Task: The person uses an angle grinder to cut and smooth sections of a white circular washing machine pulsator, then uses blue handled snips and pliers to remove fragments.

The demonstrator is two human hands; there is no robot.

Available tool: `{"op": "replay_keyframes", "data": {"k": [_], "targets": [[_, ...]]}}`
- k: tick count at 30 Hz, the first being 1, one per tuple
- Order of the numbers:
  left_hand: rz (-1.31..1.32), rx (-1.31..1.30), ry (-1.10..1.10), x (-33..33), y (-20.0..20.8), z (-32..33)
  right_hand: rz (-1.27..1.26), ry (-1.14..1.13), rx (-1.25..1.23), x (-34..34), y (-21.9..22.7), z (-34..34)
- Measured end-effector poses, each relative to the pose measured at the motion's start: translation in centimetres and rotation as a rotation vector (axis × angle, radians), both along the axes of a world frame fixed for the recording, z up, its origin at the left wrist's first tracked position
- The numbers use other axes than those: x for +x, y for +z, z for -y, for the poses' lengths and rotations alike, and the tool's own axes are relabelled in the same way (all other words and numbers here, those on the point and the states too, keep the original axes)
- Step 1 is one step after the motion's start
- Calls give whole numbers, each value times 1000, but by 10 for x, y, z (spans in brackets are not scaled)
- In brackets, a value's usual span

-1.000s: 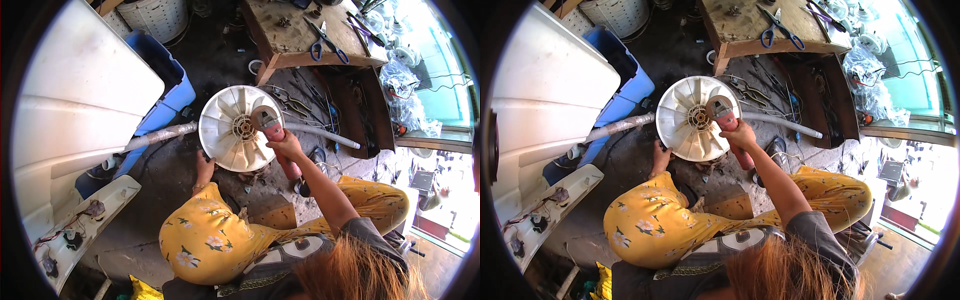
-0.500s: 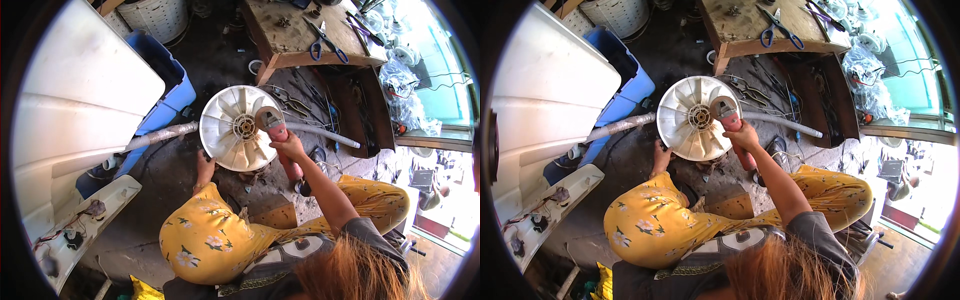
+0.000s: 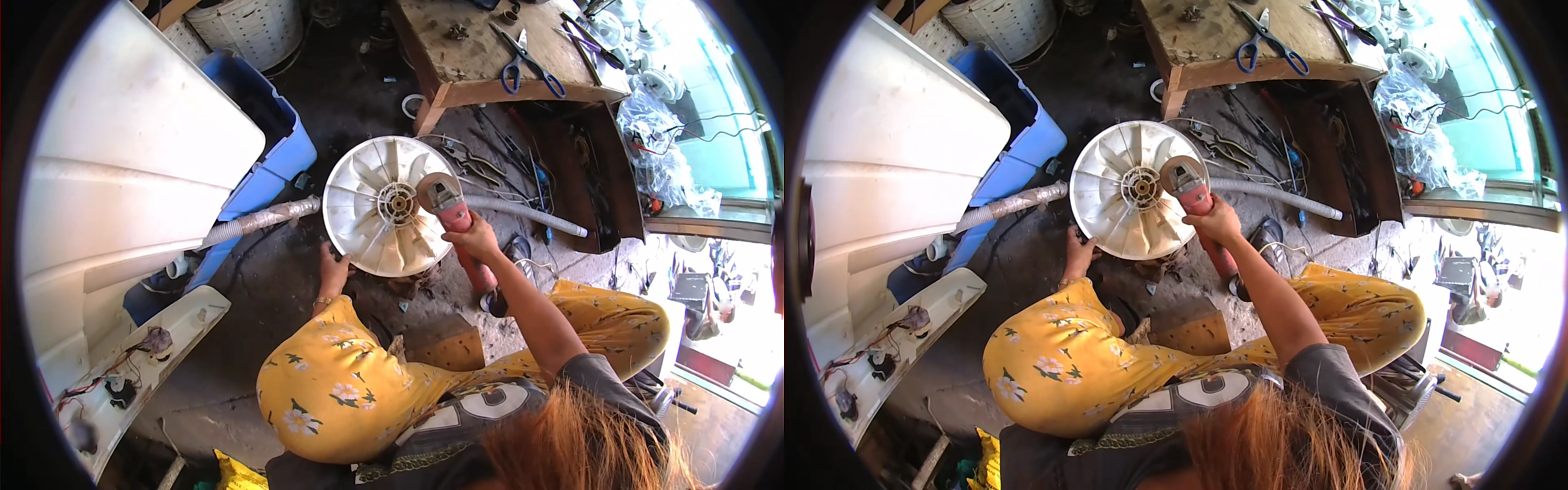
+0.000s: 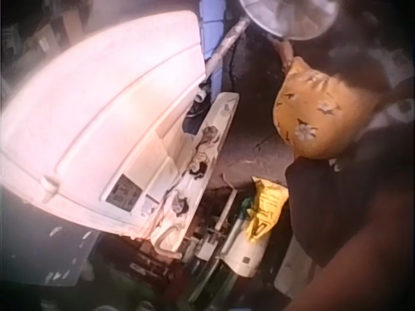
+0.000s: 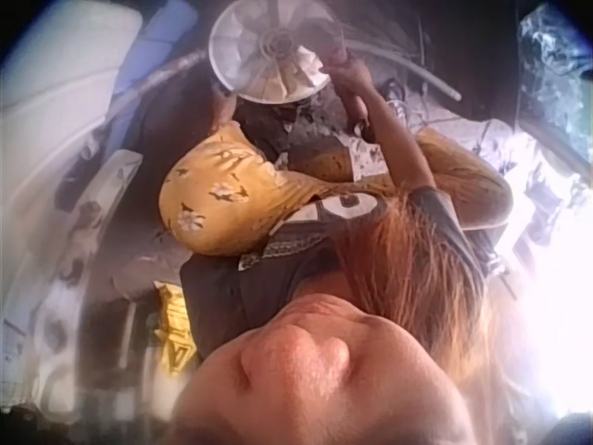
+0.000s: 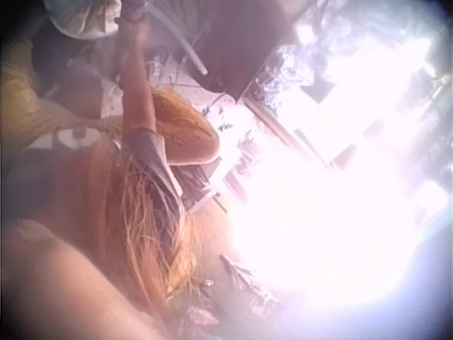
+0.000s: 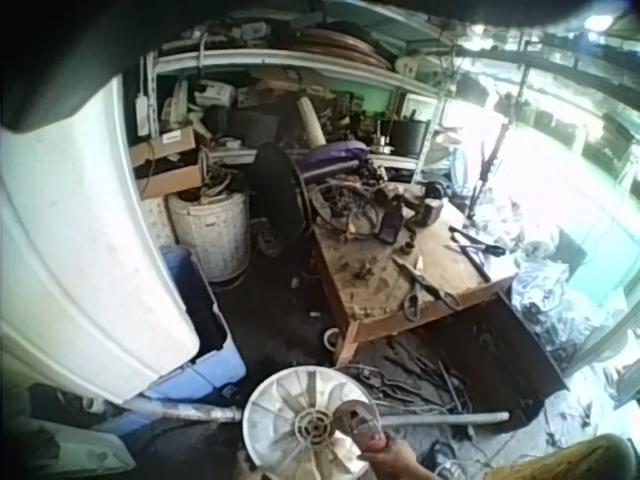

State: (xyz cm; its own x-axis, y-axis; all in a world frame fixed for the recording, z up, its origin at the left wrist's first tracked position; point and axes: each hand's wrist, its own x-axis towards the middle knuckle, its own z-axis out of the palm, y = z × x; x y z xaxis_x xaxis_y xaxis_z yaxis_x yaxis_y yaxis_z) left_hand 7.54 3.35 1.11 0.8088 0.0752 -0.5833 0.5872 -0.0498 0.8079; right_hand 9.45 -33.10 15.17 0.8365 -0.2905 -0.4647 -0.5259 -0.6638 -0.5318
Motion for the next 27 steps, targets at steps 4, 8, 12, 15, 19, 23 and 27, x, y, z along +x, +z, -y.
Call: {"op": "replay_keyframes", "data": {"k": [4,8,12,15,19,23,27], "targets": [[-49,-42,31,0,4,5,5,4,21,-4,-3,23],[2,-19,19,-5,8,-7,45,62,42,13,0,11],[-54,-34,3,1,16,2,57,35,72,19,-11,25],[22,-23,36,2,20,7,78,54,51,22,-20,29],[-11,-14,47,0,23,2,60,80,151,22,-19,20],[-22,-20,46,-2,24,-3,39,165,109,25,-21,13],[-34,-52,22,4,25,8,105,174,85,35,-32,27]]}}
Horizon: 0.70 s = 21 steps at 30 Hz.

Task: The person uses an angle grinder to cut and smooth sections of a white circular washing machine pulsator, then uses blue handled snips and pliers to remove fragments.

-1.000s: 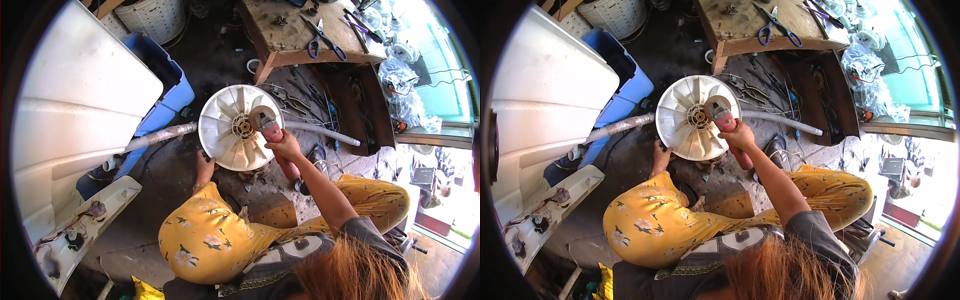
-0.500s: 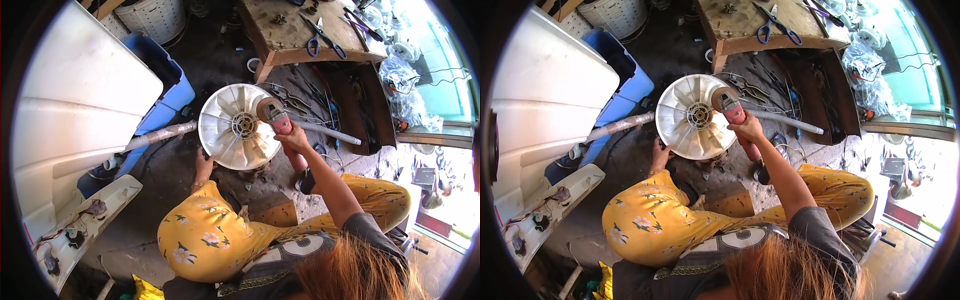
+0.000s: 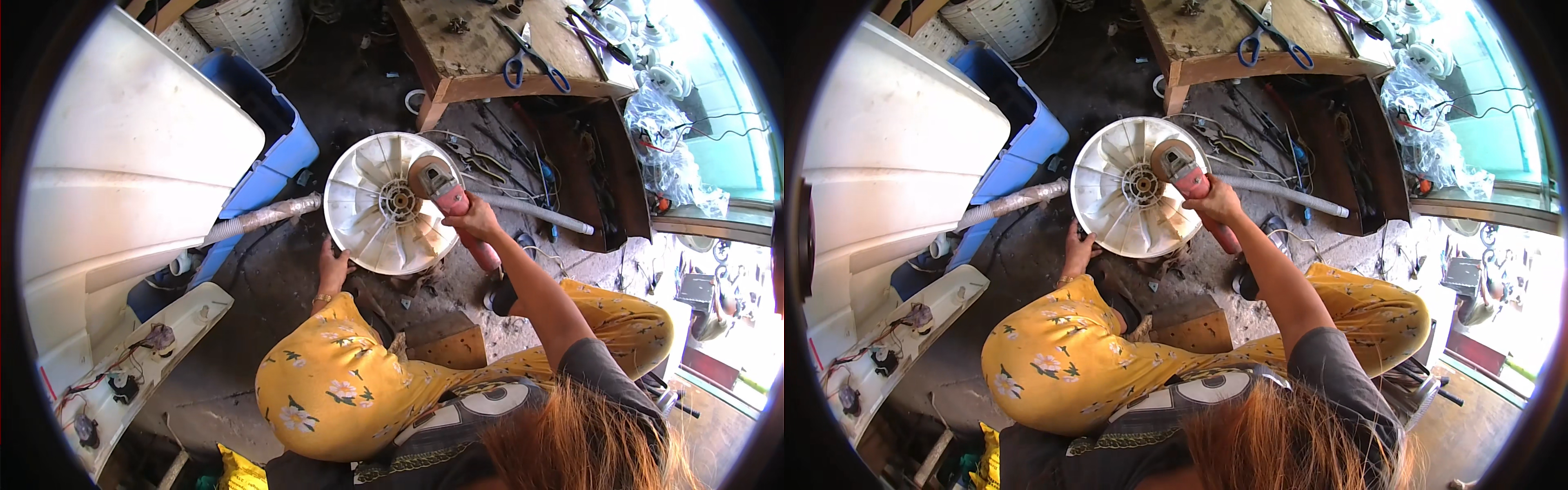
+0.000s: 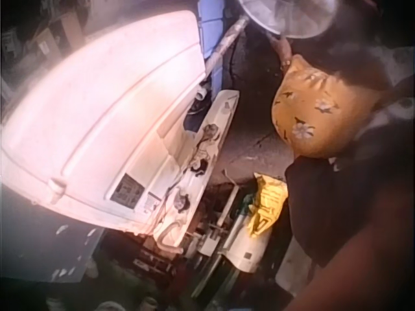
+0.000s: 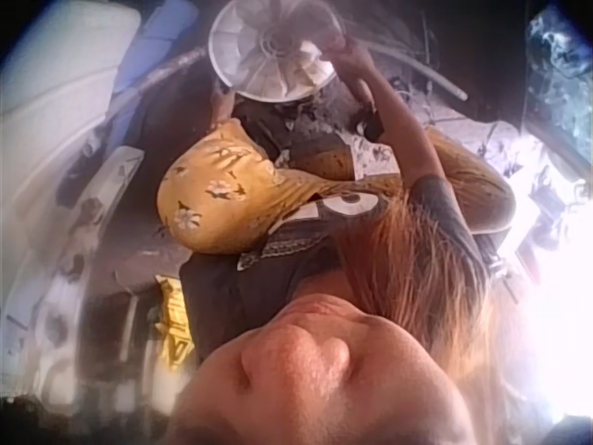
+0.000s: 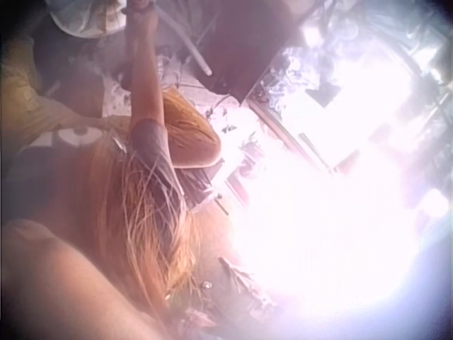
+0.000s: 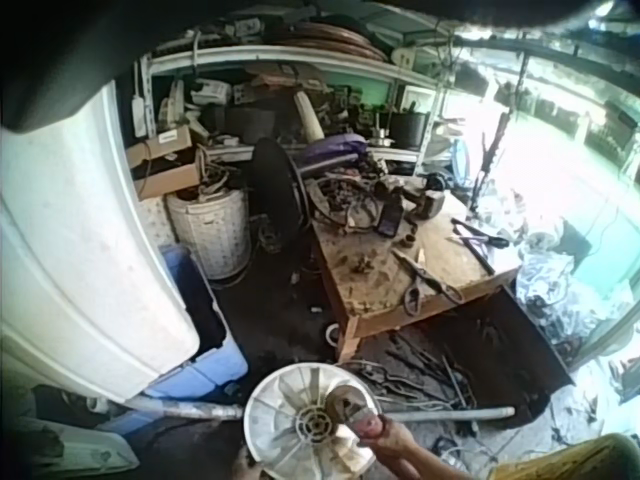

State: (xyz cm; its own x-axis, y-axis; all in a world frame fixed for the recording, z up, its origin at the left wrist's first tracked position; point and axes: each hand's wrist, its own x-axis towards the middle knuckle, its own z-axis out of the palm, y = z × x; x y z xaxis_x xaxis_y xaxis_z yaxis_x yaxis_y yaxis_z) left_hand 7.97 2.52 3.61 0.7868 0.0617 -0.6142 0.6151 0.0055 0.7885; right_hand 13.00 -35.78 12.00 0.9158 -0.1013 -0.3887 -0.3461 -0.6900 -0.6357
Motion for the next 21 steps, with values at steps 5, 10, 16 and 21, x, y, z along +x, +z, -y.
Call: {"op": "replay_keyframes", "data": {"k": [5,10,16,21], "targets": [[-7,27,29,-1,-1,-13,-26,63,129,3,-1,-7],[-6,30,4,6,5,-6,-34,97,97,-1,-1,5],[-44,37,32,6,4,-10,-41,165,124,-2,5,5],[-30,24,35,9,-3,-6,-33,120,96,-7,-1,10]]}}
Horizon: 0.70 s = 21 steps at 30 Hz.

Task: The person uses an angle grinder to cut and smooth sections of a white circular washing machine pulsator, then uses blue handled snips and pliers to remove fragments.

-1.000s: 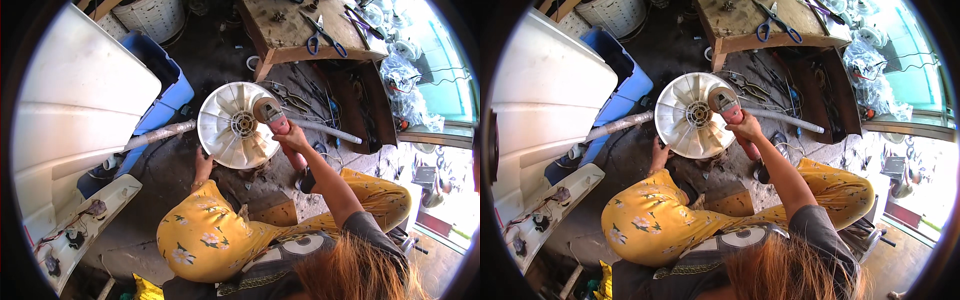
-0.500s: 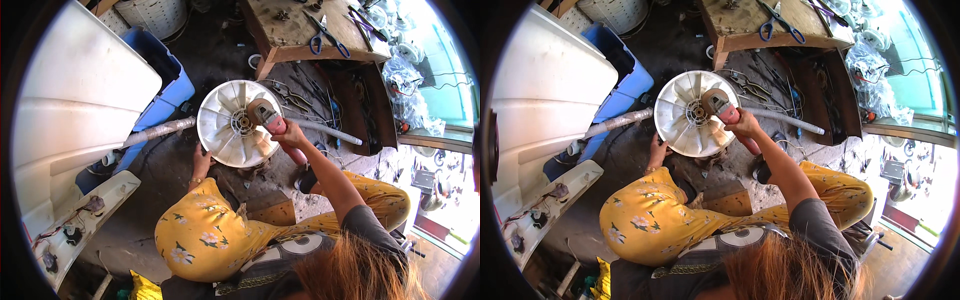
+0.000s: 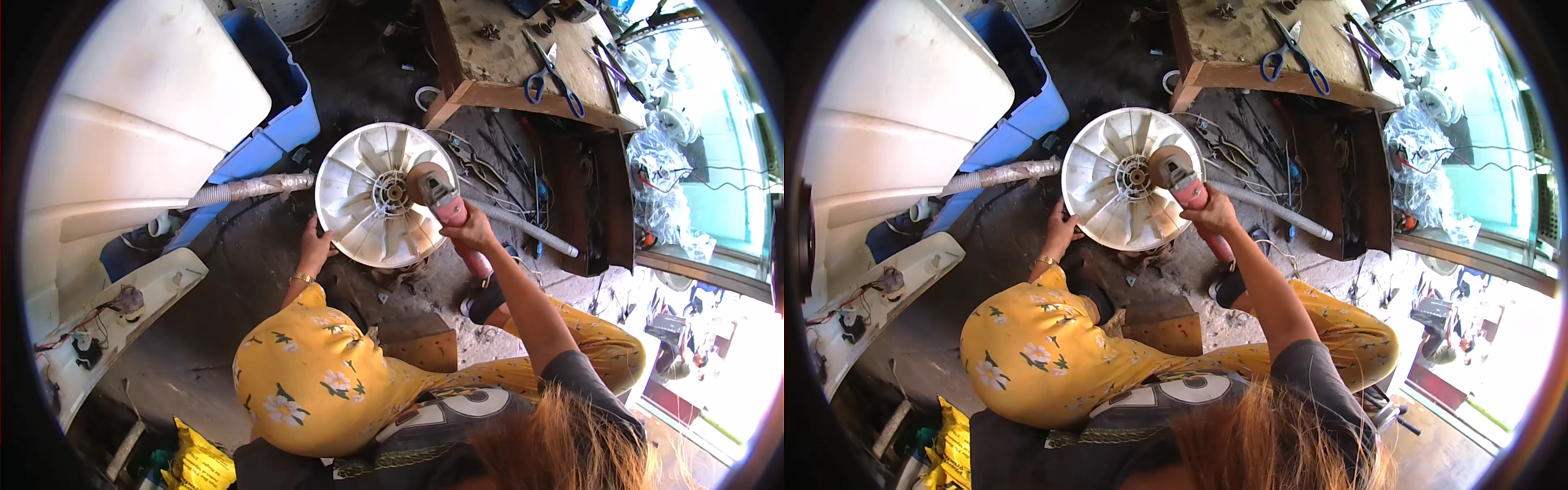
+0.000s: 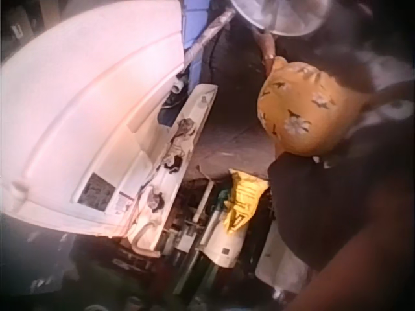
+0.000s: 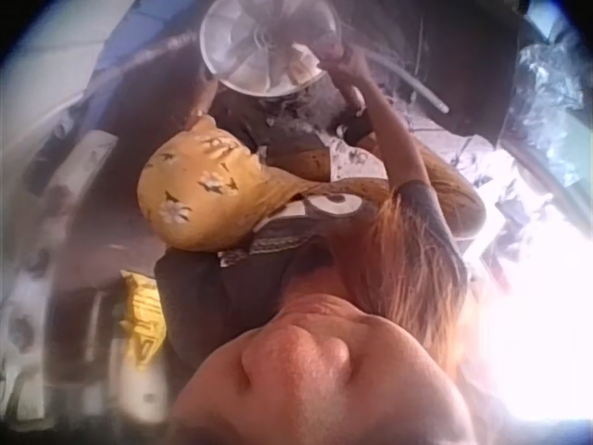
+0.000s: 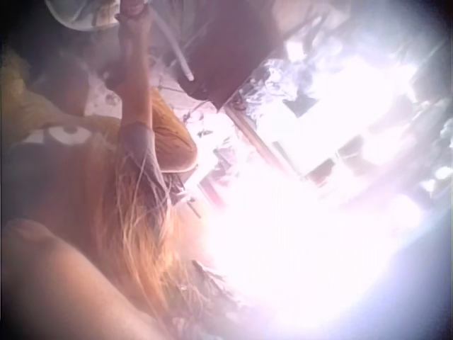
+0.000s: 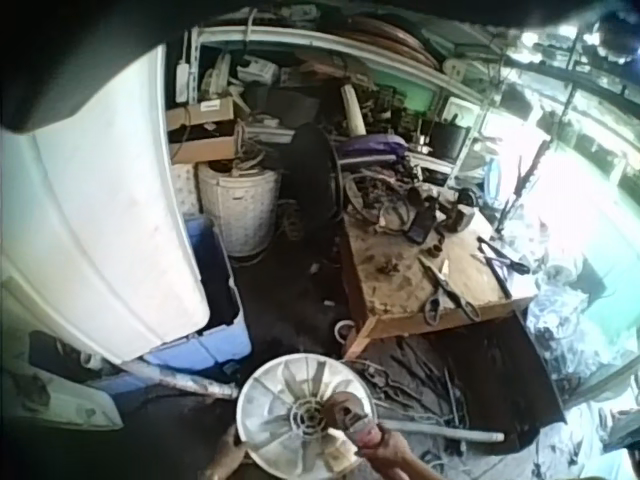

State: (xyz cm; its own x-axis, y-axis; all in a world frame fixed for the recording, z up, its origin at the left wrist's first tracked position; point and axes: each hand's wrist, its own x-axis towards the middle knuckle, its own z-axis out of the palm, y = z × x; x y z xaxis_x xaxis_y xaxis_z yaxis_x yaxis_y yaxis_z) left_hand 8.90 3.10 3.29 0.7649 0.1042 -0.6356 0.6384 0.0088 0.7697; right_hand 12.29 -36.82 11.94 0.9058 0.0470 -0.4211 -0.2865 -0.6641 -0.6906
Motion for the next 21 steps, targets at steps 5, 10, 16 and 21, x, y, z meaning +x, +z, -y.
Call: {"op": "replay_keyframes", "data": {"k": [5,10,16,21], "targets": [[39,39,29,-1,0,-4,20,59,-79,-9,-1,-11],[18,39,10,-5,9,-5,28,42,-96,-20,-2,-17],[104,50,-21,-4,13,-2,61,-68,12,-18,-4,-13],[71,48,-20,0,12,5,37,6,-96,-26,-8,-12]]}}
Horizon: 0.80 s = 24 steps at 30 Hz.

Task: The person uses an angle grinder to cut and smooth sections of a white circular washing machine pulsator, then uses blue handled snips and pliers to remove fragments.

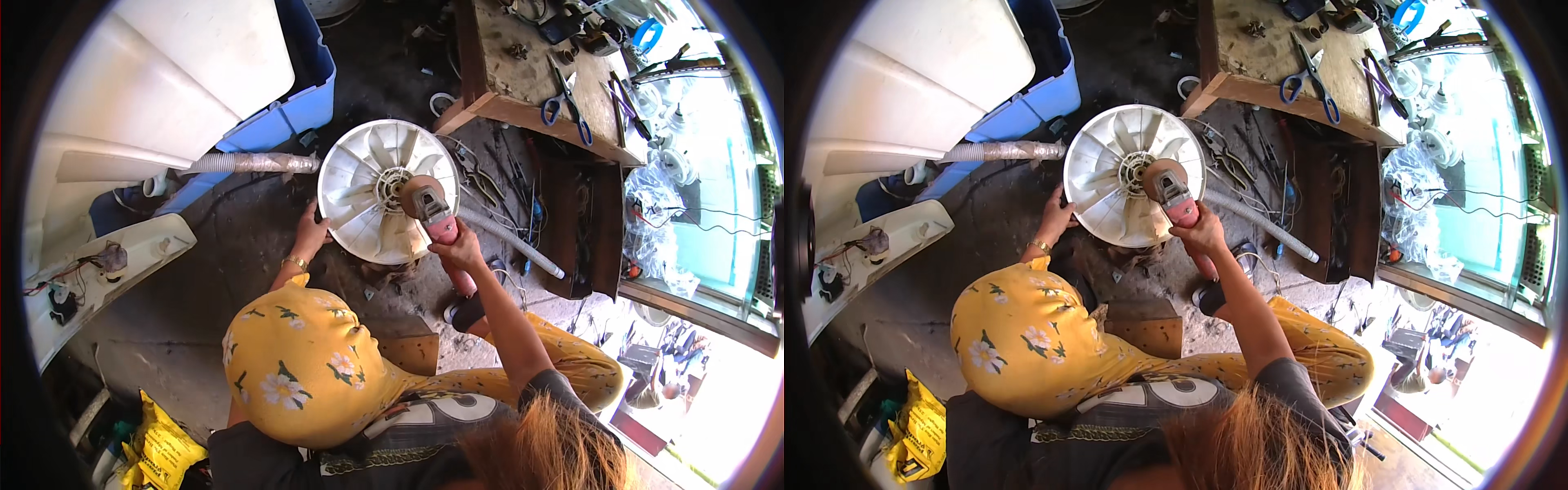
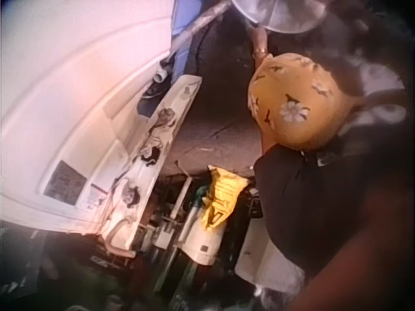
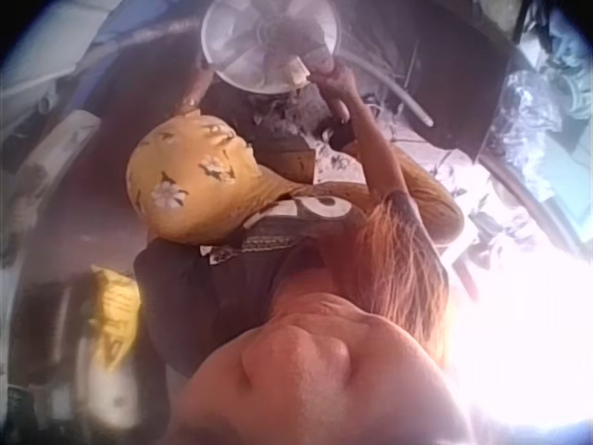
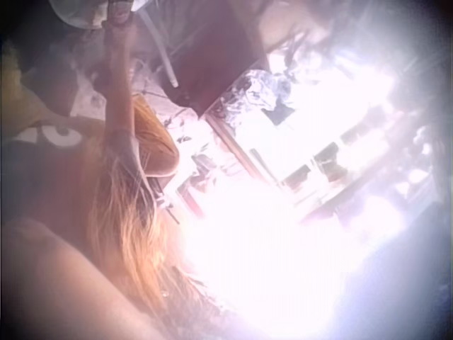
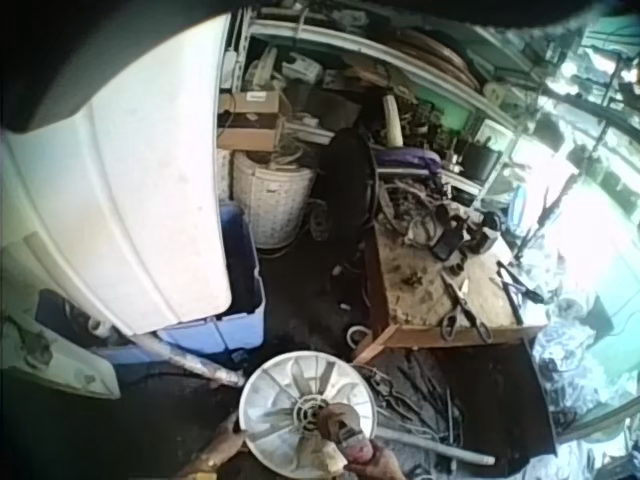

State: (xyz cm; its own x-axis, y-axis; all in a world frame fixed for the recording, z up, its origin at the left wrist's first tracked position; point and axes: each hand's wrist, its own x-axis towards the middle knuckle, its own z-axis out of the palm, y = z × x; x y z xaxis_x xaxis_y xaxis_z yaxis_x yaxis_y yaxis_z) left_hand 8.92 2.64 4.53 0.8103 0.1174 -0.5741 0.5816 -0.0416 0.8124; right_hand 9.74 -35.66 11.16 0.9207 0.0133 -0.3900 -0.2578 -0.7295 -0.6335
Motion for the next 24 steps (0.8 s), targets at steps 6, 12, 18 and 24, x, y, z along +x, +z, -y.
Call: {"op": "replay_keyframes", "data": {"k": [6,12,18,24], "targets": [[0,-7,18,-4,-4,-10,-2,-38,9,2,11,-12],[-3,-20,11,-1,2,2,13,-46,22,-1,9,-1],[-10,33,9,-3,1,-10,-47,24,37,-8,12,-10],[3,7,-11,2,-2,2,-6,-36,40,5,8,15]]}}
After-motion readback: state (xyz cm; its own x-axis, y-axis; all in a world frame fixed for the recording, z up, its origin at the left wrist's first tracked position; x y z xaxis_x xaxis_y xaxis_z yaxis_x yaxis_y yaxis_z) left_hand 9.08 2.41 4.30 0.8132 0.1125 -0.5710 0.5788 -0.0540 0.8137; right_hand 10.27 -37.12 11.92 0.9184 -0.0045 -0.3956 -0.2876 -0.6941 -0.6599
